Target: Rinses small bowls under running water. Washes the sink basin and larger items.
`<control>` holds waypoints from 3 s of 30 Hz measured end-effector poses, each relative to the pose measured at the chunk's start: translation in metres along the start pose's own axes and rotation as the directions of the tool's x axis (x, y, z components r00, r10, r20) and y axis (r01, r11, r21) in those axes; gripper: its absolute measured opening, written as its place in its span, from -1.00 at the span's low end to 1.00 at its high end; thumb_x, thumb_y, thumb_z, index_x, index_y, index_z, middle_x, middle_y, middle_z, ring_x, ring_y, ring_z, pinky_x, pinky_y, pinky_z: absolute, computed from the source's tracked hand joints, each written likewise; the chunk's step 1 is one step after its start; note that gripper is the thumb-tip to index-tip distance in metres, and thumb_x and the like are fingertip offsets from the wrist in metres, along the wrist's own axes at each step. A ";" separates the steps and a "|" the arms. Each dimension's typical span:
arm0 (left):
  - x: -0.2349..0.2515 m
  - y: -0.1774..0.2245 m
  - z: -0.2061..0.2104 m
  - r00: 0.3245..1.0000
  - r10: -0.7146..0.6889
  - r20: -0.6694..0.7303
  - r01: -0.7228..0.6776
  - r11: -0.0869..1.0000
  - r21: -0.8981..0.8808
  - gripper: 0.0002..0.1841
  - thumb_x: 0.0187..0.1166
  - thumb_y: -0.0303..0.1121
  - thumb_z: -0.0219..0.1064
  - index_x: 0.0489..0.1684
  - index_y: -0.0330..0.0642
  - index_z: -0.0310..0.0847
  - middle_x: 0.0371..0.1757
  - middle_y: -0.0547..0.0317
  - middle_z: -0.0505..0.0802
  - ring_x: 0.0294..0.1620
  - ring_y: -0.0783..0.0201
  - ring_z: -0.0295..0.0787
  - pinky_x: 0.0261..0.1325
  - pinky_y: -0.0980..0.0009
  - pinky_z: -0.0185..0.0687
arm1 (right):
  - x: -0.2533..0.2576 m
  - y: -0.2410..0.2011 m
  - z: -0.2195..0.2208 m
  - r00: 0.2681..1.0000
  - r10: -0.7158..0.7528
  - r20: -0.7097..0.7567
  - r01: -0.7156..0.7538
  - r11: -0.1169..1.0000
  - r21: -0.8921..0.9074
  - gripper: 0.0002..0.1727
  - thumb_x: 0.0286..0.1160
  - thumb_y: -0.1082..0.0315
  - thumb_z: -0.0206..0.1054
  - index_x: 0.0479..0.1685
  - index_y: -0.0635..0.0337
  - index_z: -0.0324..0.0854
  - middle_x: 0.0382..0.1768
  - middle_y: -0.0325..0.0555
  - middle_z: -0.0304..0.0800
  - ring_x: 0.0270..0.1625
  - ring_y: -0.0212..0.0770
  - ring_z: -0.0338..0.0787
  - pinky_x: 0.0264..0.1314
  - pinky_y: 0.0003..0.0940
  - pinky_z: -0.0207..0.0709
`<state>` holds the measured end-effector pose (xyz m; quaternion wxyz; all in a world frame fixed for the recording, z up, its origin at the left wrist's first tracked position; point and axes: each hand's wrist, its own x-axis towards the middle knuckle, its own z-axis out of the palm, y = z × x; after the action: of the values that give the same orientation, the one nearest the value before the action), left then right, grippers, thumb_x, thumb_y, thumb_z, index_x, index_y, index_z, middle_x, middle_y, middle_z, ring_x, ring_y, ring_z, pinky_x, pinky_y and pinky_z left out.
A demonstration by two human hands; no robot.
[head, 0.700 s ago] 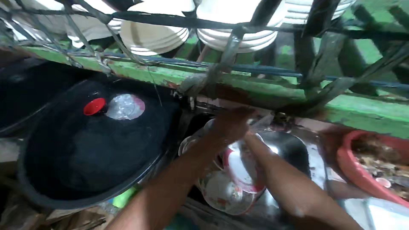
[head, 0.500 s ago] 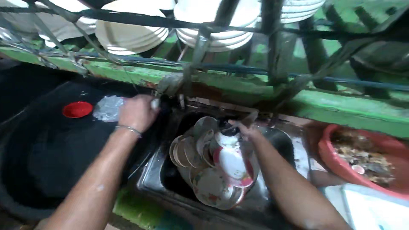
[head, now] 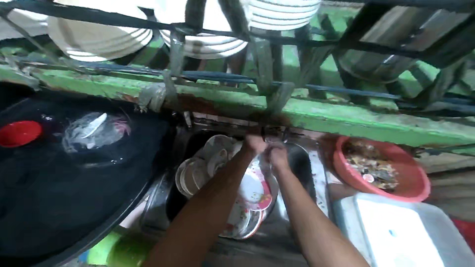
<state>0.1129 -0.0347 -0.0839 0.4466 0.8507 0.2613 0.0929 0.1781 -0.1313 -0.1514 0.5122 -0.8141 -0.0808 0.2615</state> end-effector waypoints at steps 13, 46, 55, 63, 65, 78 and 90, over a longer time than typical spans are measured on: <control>-0.094 0.008 -0.163 0.987 0.087 -0.134 0.045 0.650 0.758 -0.63 0.76 -0.10 0.24 0.32 -0.09 0.74 0.11 -0.26 0.87 0.12 -0.33 0.84 0.09 -0.33 0.65 | 0.009 -0.015 0.033 0.986 0.098 0.132 -0.017 0.859 -0.512 -0.42 0.76 0.16 0.21 0.54 0.49 0.41 0.47 0.50 0.54 0.55 0.38 0.57 0.58 0.29 0.40; -0.097 0.003 -0.131 0.893 0.407 0.191 -0.440 0.705 0.556 -0.65 0.73 -0.43 0.22 0.33 0.15 0.79 0.30 0.07 0.84 0.34 0.02 0.77 0.38 -0.04 0.68 | -0.033 -0.011 -0.021 0.972 -0.010 0.237 0.131 0.856 -0.500 -0.56 0.58 0.27 0.40 0.41 0.20 0.63 0.16 0.30 0.79 0.25 0.30 0.78 0.32 0.39 0.58; -0.145 -0.070 -0.238 0.927 0.066 -0.368 0.203 0.738 0.643 -0.69 0.60 -0.46 0.38 0.26 -0.34 0.73 0.39 -0.40 0.69 0.49 -0.40 0.56 0.52 -0.34 0.43 | -0.005 -0.056 0.014 0.938 -0.244 0.245 0.327 0.855 -0.403 -0.55 0.77 0.26 0.23 0.32 0.56 0.62 0.34 0.54 0.66 0.51 0.41 0.59 0.62 0.33 0.30; -0.067 -0.041 -0.019 0.994 0.085 0.074 -0.102 0.958 0.267 -0.35 0.62 -0.47 0.28 0.76 -0.33 0.26 0.63 -0.28 0.56 0.65 -0.10 0.51 0.68 0.02 0.41 | -0.033 -0.071 0.022 0.979 -0.100 0.177 0.097 0.995 0.024 -0.61 0.87 0.18 0.05 0.21 0.34 0.62 -0.11 0.08 0.72 -0.15 -0.13 0.71 -0.05 -0.10 0.66; -0.052 -0.024 -0.014 0.999 -0.037 -0.012 0.038 0.998 0.043 -0.59 0.75 -0.43 0.20 0.54 -0.31 0.53 0.32 -0.28 0.79 0.35 -0.13 0.76 0.47 -0.08 0.59 | -0.042 -0.066 0.005 0.983 -0.061 0.174 0.039 0.991 0.127 -0.58 0.89 0.09 0.01 0.25 0.23 0.63 -0.18 -0.05 0.79 -0.28 -0.25 0.77 -0.22 -0.25 0.71; -0.012 0.023 -0.001 0.986 0.146 0.085 -0.150 0.988 0.035 -0.71 0.77 -0.47 0.17 0.21 -0.50 0.71 0.25 -0.30 0.82 0.39 0.01 0.71 0.56 0.19 0.45 | -0.006 0.031 -0.023 0.989 0.145 0.033 -0.138 0.977 -0.163 -0.46 0.63 0.32 0.32 0.55 0.33 0.40 0.25 0.36 0.71 0.24 0.25 0.77 0.28 0.29 0.62; -0.202 0.019 -0.199 0.787 0.515 -0.341 -0.229 0.756 0.613 -0.75 0.72 -0.31 0.29 0.12 -0.19 0.85 0.04 -0.04 0.93 0.03 0.08 0.92 0.15 0.04 0.80 | 0.006 0.036 0.005 0.989 0.138 0.052 -0.070 0.750 -0.658 -0.39 0.60 0.03 0.37 0.46 0.27 0.49 0.19 0.34 0.78 0.27 0.33 0.80 0.30 0.35 0.61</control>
<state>-0.1287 -0.0088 0.0629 0.0780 0.9237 0.1997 0.3177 0.1763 -0.1419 -0.1868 0.1757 -0.9311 -0.1462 0.2842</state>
